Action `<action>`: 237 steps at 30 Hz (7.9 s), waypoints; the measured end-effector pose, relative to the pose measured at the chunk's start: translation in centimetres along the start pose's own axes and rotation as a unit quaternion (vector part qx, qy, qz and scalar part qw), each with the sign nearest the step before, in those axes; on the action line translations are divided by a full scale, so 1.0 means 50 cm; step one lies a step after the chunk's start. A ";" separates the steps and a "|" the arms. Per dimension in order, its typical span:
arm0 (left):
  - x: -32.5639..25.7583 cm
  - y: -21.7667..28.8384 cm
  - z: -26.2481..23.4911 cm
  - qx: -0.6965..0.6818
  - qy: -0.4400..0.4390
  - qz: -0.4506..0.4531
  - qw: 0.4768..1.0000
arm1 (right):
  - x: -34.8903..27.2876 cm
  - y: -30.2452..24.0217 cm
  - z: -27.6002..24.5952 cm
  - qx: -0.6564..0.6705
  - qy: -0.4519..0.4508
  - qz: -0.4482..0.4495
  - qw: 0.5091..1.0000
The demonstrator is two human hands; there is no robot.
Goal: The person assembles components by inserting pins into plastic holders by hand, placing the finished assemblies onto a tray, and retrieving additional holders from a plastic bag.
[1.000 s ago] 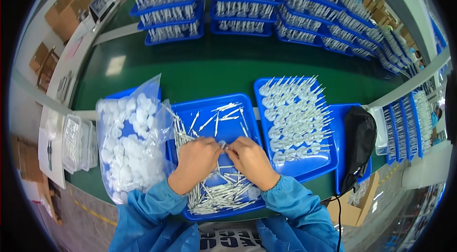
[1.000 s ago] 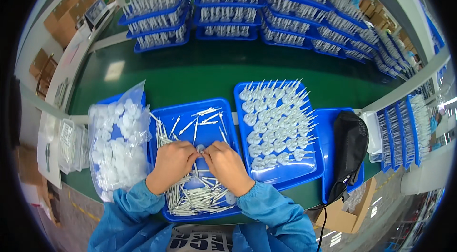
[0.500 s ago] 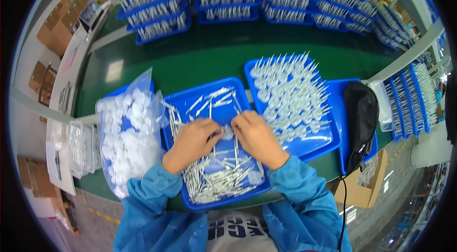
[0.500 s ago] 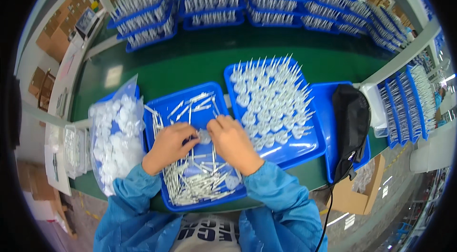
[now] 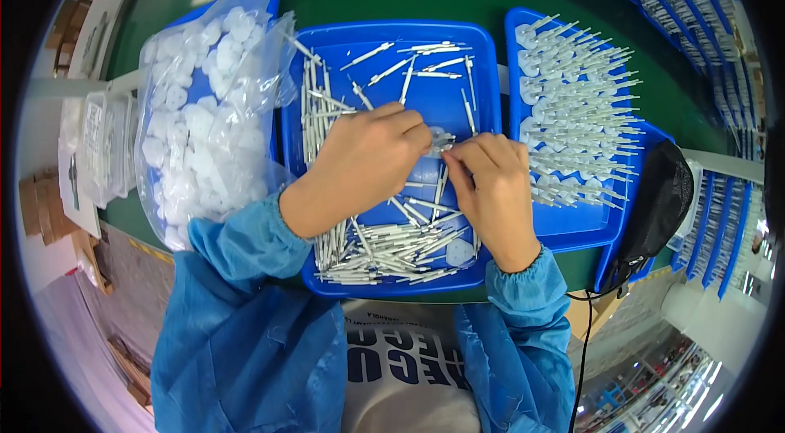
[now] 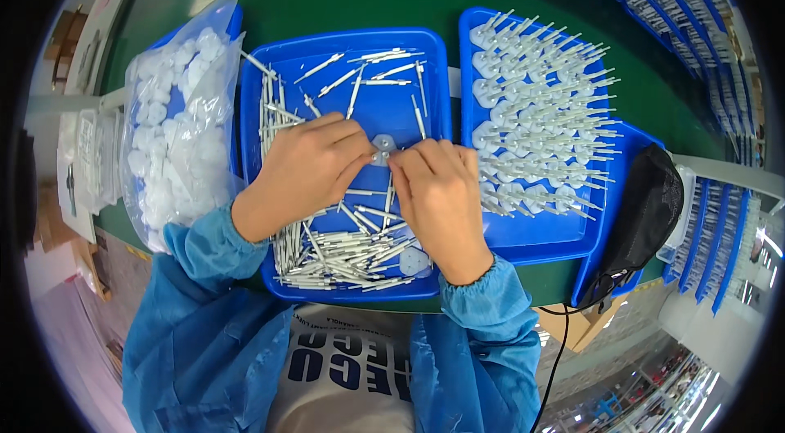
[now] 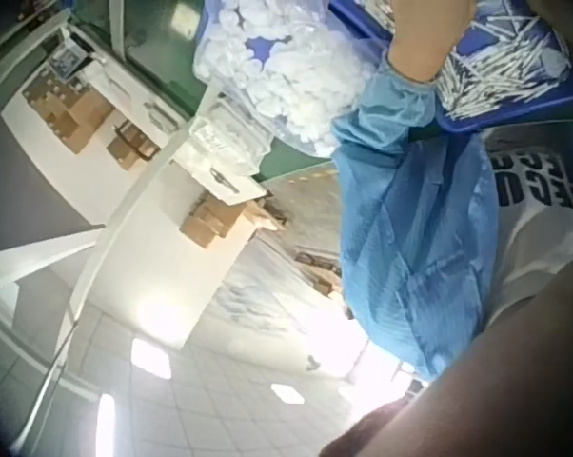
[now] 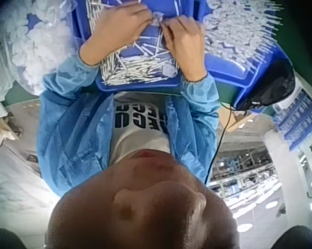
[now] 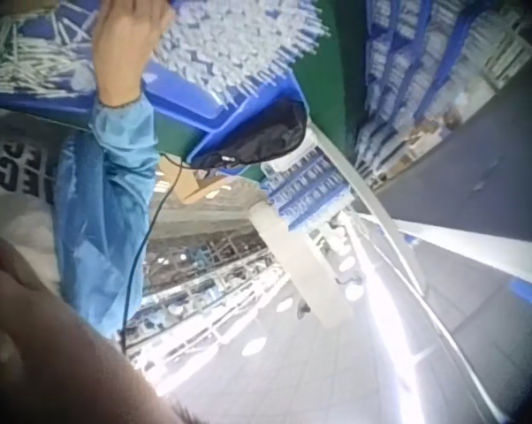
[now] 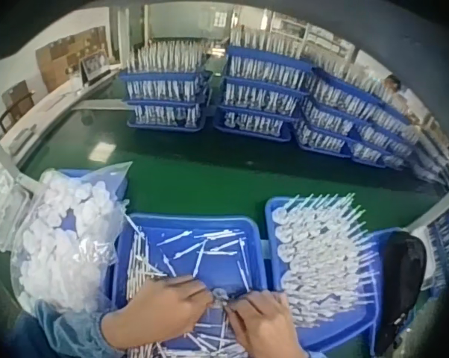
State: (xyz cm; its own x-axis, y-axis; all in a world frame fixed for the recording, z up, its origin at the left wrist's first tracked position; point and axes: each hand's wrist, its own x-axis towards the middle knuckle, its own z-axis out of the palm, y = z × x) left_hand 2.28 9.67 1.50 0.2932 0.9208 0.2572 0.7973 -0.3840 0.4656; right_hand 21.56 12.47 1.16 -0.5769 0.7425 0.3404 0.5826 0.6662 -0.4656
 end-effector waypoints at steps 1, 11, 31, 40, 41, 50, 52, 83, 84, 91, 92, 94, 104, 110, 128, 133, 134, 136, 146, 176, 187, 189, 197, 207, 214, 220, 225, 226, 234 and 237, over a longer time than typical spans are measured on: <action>0.001 0.000 0.001 -0.001 -0.001 0.010 1.000 | 0.000 0.001 -0.004 -0.002 0.001 -0.001 1.000; 0.014 0.014 0.003 -0.048 0.039 -0.096 0.994 | 0.016 0.007 -0.014 0.058 0.009 0.024 0.998; -0.002 0.026 -0.001 -0.035 0.049 -0.065 0.996 | -0.006 -0.017 -0.002 -0.080 0.002 0.025 0.997; 0.001 0.019 -0.015 -0.024 0.025 -0.071 0.997 | -0.027 0.015 -0.019 0.005 -0.006 -0.001 1.000; 0.000 0.018 -0.018 -0.025 0.018 -0.072 0.997 | -0.030 0.016 -0.019 0.011 -0.014 -0.006 1.000; -0.008 0.014 -0.033 0.023 -0.039 0.009 0.999 | -0.037 -0.011 -0.003 -0.001 -0.014 0.017 1.000; -0.014 0.016 -0.035 0.017 -0.060 0.008 0.998 | -0.043 -0.014 0.005 0.004 -0.001 0.020 1.000; 0.031 0.087 -0.009 -0.220 -0.021 0.133 0.966 | -0.268 0.144 -0.288 -0.063 0.005 0.193 0.979; 0.030 0.081 -0.008 -0.178 -0.037 0.129 0.975 | -0.263 0.145 -0.286 -0.016 -0.002 0.211 0.977; 0.016 0.060 0.006 -0.062 -0.085 0.136 0.985 | -0.243 0.145 -0.297 0.073 -0.057 0.222 0.971; 0.015 0.061 0.006 -0.056 -0.074 0.145 0.985 | -0.240 0.144 -0.303 0.107 -0.069 0.254 0.959; 0.015 0.064 0.003 -0.059 -0.098 0.123 0.986 | -0.238 0.148 -0.311 0.109 -0.075 0.228 0.965; -0.011 0.059 -0.019 -0.079 -0.082 0.145 0.983 | -0.277 0.201 -0.351 -0.201 -0.001 0.258 0.945; -0.032 0.082 -0.132 -0.001 0.016 0.142 0.990 | -0.259 0.265 -0.333 -0.115 0.075 0.189 0.972; -0.284 -0.100 -0.171 0.162 0.148 -0.274 0.936 | -0.243 0.019 -0.336 0.119 -0.020 0.299 0.947; -0.261 -0.089 -0.165 0.077 0.189 -0.275 0.940 | -0.198 -0.051 -0.170 0.116 -0.148 0.072 0.979; -0.253 -0.086 -0.166 0.068 0.198 -0.240 0.948 | -0.186 -0.064 -0.127 0.117 -0.156 0.065 0.979; -0.234 -0.065 -0.166 0.051 0.210 -0.195 0.957 | -0.165 -0.078 -0.063 -0.035 -0.140 0.053 0.988; -0.189 -0.064 -0.160 -0.211 0.196 -0.141 0.947 | -0.092 -0.059 -0.072 0.015 -0.164 0.031 0.986; -0.190 0.099 -0.399 -0.223 0.237 0.289 0.900 | 0.031 -0.059 -0.089 -0.015 -0.087 -0.070 0.994; -0.233 0.016 -0.252 0.071 0.151 -0.244 0.955 | -0.020 -0.057 -0.141 -0.005 -0.203 0.073 0.976; -0.267 -0.027 -0.223 0.148 0.165 -0.346 0.912 | -0.010 -0.058 -0.134 -0.016 -0.198 0.075 0.977; -0.261 -0.066 -0.203 0.111 0.187 -0.328 0.919 | 0.005 -0.074 -0.052 -0.091 -0.161 0.047 0.982; -0.262 -0.085 -0.193 0.117 0.241 -0.300 0.916 | -0.025 -0.053 -0.017 0.035 -0.176 0.013 0.984; -0.238 -0.075 -0.192 -0.041 0.394 -0.315 0.862 | -0.035 -0.040 -0.034 0.085 -0.130 0.021 0.988; -0.168 0.039 -0.170 -0.352 0.372 -0.226 0.829 | -0.012 -0.026 -0.070 0.177 -0.020 0.102 0.979; -0.087 0.072 -0.158 -0.376 0.192 -0.142 0.895 | 0.033 -0.033 -0.102 0.171 -0.009 0.079 0.982; -0.079 0.073 -0.156 -0.278 0.119 -0.104 0.948 | 0.033 -0.038 -0.101 0.168 -0.006 0.076 0.983; -0.070 0.035 -0.030 -0.194 0.095 0.008 0.976 | 0.018 -0.032 -0.071 0.205 -0.040 0.071 0.975; -0.068 0.050 -0.013 -0.259 0.181 -0.017 0.949 | 0.014 -0.041 -0.057 0.299 0.008 0.125 0.946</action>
State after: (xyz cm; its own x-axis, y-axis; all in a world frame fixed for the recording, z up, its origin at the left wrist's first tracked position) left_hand 2.94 5.55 2.33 -0.0031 0.8852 0.4652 0.4088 -0.4235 0.8084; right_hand 21.60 11.85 4.68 -0.4519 0.8759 0.1687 0.2697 0.3144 -0.9102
